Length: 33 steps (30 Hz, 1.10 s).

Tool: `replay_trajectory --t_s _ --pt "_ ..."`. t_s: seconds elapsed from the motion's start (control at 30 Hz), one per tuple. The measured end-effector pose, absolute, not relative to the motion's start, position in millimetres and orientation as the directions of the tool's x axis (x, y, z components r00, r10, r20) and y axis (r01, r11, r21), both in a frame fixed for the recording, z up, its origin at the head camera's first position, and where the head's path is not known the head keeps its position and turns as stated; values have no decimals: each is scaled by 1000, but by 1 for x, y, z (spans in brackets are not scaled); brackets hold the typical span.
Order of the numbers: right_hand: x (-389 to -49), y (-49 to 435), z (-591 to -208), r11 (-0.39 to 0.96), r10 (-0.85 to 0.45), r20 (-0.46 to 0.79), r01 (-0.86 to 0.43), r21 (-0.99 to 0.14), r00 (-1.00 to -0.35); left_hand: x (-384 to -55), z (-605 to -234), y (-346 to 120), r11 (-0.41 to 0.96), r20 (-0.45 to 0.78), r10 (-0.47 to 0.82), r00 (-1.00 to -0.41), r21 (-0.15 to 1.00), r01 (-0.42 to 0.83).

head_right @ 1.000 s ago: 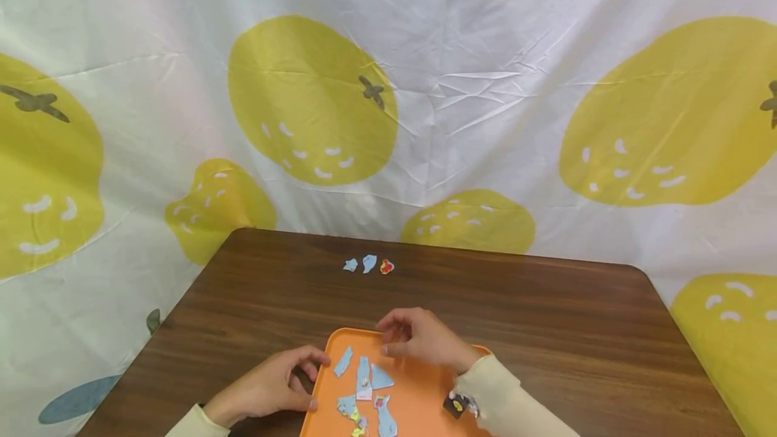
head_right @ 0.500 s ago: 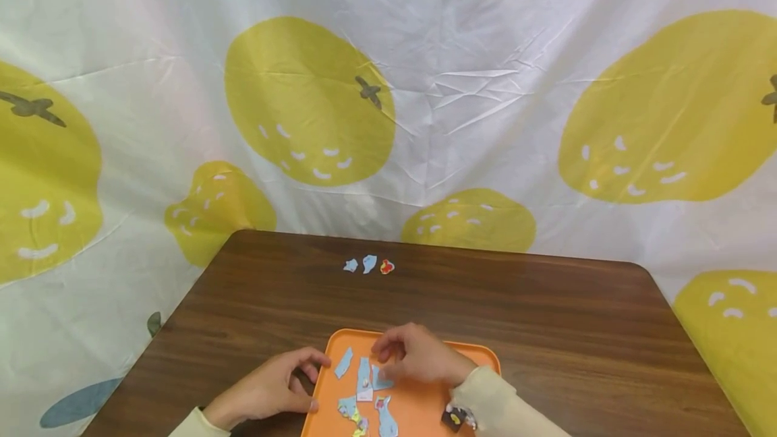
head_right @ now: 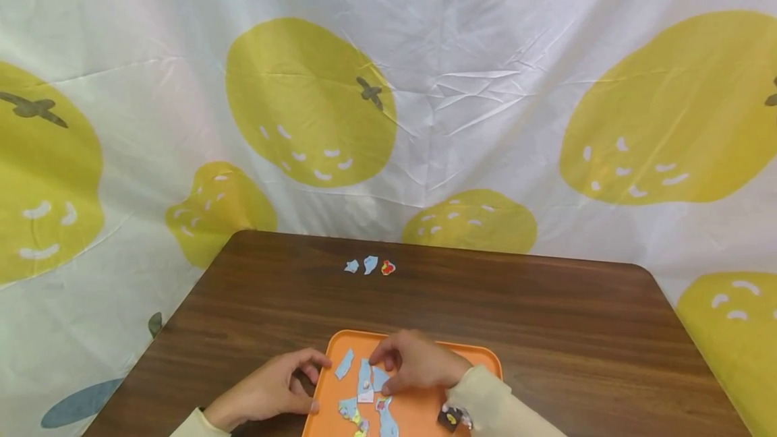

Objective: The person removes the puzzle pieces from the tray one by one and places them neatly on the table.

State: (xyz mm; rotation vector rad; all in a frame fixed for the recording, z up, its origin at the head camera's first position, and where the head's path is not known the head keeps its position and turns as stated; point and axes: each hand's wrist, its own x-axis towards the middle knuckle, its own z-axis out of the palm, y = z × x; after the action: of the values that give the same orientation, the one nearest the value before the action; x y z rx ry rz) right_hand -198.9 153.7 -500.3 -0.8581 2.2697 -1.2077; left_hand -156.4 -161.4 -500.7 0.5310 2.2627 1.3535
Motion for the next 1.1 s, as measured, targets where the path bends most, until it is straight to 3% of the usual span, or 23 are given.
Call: replay_trajectory --t_s 0.67,1.1 --pt "-202 160 -499 305 -799 22 -437 -846 -601 -157 -500 -161 442 -179 539 -823 892 95" --pt "-204 163 -491 334 -765 10 -411 -848 -644 -155 -498 -160 447 -185 535 -824 890 91"
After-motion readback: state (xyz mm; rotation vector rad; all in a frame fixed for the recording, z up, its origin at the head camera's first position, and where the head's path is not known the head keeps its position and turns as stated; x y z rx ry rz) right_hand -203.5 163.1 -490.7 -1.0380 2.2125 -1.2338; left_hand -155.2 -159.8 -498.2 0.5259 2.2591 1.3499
